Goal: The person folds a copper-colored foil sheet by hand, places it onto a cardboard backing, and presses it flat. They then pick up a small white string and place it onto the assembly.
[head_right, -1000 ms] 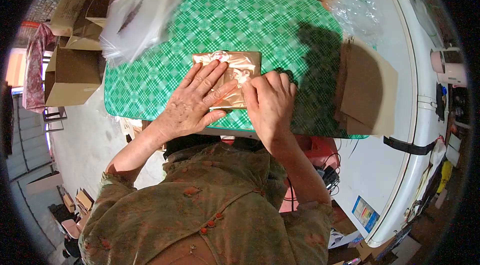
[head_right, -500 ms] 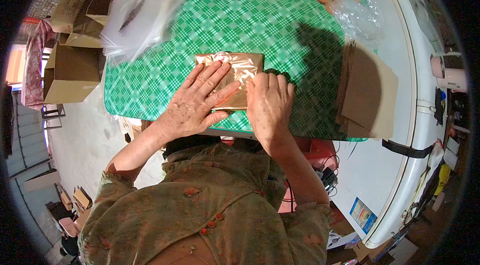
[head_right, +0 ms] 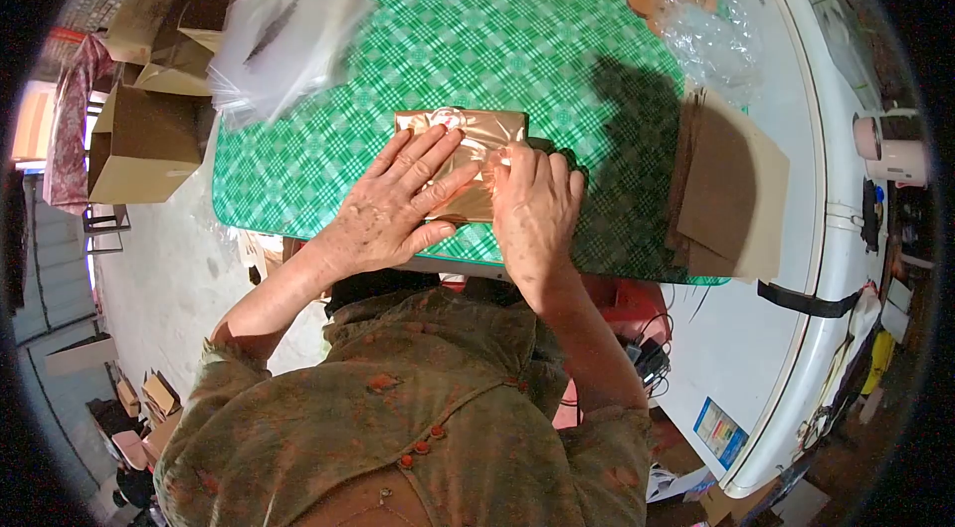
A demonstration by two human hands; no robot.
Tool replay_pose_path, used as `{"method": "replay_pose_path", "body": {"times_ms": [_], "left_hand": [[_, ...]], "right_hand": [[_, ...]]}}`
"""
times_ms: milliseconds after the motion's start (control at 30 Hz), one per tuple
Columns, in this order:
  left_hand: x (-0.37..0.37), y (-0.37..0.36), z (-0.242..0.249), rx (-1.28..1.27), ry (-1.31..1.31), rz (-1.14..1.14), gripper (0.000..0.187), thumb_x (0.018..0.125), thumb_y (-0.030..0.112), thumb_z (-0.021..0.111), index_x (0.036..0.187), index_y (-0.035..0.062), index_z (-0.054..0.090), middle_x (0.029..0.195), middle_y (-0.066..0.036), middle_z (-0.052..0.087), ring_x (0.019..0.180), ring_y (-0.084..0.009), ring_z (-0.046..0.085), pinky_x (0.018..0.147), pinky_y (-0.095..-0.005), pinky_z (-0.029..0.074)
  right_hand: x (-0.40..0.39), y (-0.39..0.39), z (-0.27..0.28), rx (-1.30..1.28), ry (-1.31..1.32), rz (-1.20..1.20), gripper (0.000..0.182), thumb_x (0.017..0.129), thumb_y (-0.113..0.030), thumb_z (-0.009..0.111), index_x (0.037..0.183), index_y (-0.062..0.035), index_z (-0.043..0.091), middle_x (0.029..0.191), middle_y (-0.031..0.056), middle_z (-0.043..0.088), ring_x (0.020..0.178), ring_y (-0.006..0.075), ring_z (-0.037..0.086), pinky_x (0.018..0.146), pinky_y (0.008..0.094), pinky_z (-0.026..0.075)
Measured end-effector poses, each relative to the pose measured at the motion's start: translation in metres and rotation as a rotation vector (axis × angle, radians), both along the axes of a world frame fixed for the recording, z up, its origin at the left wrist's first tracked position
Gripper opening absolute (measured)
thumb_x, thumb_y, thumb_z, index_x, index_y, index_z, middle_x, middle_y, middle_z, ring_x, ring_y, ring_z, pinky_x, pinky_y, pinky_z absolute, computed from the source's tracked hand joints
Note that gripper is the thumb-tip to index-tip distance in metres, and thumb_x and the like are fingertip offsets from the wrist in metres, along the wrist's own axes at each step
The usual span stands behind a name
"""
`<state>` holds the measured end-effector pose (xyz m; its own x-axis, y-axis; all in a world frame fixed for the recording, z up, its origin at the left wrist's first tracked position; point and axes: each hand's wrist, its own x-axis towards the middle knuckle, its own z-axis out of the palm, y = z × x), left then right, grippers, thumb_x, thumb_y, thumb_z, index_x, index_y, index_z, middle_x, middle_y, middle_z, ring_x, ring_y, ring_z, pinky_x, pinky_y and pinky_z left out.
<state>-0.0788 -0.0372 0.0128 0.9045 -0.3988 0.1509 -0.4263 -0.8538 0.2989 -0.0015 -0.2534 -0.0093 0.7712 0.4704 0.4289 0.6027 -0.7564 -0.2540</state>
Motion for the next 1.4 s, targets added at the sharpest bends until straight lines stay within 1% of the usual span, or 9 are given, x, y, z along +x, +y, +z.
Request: {"method": "replay_pose_path", "body": {"times_ms": [133, 333, 467, 567, 667, 700, 1000, 1200, 1400], "left_hand": [[0.001, 0.003, 0.002, -0.075, 0.017, -0.002, 0.074, 0.108, 0.050, 0.057, 0.169, 0.0135, 0.038, 0.176, -0.020, 0.030, 0.166, -0.0351, 0.023, 0.135, -0.0566, 0.017], [0.002, 0.006, 0.003, -0.085, 0.026, -0.008, 0.074, 0.110, 0.049, 0.055, 0.170, 0.0116, 0.036, 0.175, -0.020, 0.033, 0.167, -0.0338, 0.022, 0.136, -0.0564, 0.015], [0.004, 0.006, 0.007, -0.113, -0.058, -0.001, 0.071, 0.101, 0.036, 0.071, 0.162, 0.0076, 0.048, 0.171, -0.019, 0.039, 0.162, -0.0356, 0.031, 0.135, -0.0558, 0.021], [0.009, 0.009, 0.003, -0.238, -0.210, 0.063, 0.070, 0.093, 0.027, 0.080, 0.155, 0.0058, 0.056, 0.159, -0.019, 0.053, 0.150, -0.0367, 0.047, 0.127, -0.0534, 0.034], [0.008, 0.007, 0.009, -0.233, -0.191, 0.220, 0.068, 0.093, 0.025, 0.080, 0.155, 0.0078, 0.057, 0.147, -0.015, 0.061, 0.132, -0.0362, 0.058, 0.112, -0.0502, 0.045], [0.009, 0.005, 0.010, -0.230, -0.220, 0.240, 0.068, 0.090, 0.023, 0.082, 0.153, 0.0091, 0.060, 0.137, -0.012, 0.065, 0.119, -0.0336, 0.060, 0.101, -0.0472, 0.046], [0.019, -0.003, 0.017, -0.246, -0.089, 0.376, 0.059, 0.090, 0.022, 0.082, 0.145, 0.0104, 0.067, 0.125, -0.014, 0.072, 0.113, -0.0324, 0.062, 0.100, -0.0459, 0.043], [0.034, -0.003, 0.027, -0.407, 0.050, 0.336, 0.047, 0.089, 0.015, 0.081, 0.134, 0.0063, 0.069, 0.111, -0.016, 0.077, 0.106, -0.0369, 0.071, 0.094, -0.0492, 0.052], [0.041, -0.010, 0.034, -0.609, 0.130, 0.317, 0.043, 0.086, 0.004, 0.080, 0.128, 0.0005, 0.071, 0.105, -0.022, 0.078, 0.095, -0.0397, 0.077, 0.086, -0.0449, 0.061]], "right_hand": [[0.000, 0.001, 0.001, -0.004, -0.010, 0.002, 0.029, 0.094, -0.017, 0.076, 0.119, -0.0099, 0.063, 0.096, 0.0078, 0.066, 0.094, 0.0294, 0.061, 0.084, 0.0460, 0.043], [-0.001, 0.002, 0.002, -0.070, -0.041, -0.007, 0.026, 0.090, -0.016, 0.077, 0.111, -0.0108, 0.063, 0.096, 0.0063, 0.063, 0.094, 0.0280, 0.060, 0.083, 0.0451, 0.042], [-0.003, 0.001, 0.004, -0.116, -0.028, -0.014, 0.020, 0.091, -0.016, 0.074, 0.105, -0.0115, 0.061, 0.095, 0.0056, 0.062, 0.094, 0.0270, 0.059, 0.083, 0.0446, 0.042], [-0.003, 0.003, 0.002, -0.132, -0.063, -0.035, 0.017, 0.092, -0.016, 0.073, 0.103, -0.0120, 0.060, 0.095, 0.0053, 0.061, 0.094, 0.0266, 0.059, 0.083, 0.0446, 0.042], [-0.004, 0.004, -0.001, -0.148, -0.073, -0.051, 0.017, 0.092, -0.017, 0.073, 0.102, -0.0121, 0.060, 0.095, 0.0051, 0.061, 0.094, 0.0264, 0.059, 0.083, 0.0444, 0.042], [-0.003, 0.004, -0.001, -0.144, -0.084, -0.053, 0.016, 0.092, -0.016, 0.072, 0.102, -0.0121, 0.060, 0.095, 0.0050, 0.061, 0.094, 0.0264, 0.059, 0.082, 0.0443, 0.042], [-0.002, 0.004, -0.004, -0.117, -0.134, -0.050, 0.011, 0.094, -0.013, 0.069, 0.100, -0.0124, 0.060, 0.092, 0.0046, 0.060, 0.092, 0.0261, 0.059, 0.080, 0.0444, 0.042], [-0.002, 0.005, -0.006, -0.121, -0.123, -0.060, 0.010, 0.094, -0.013, 0.068, 0.099, -0.0120, 0.060, 0.093, 0.0048, 0.060, 0.092, 0.0262, 0.059, 0.081, 0.0445, 0.042], [-0.002, 0.005, -0.007, -0.100, -0.120, -0.057, 0.009, 0.094, -0.014, 0.067, 0.099, -0.0120, 0.060, 0.093, 0.0051, 0.060, 0.093, 0.0262, 0.059, 0.082, 0.0447, 0.042]]}}
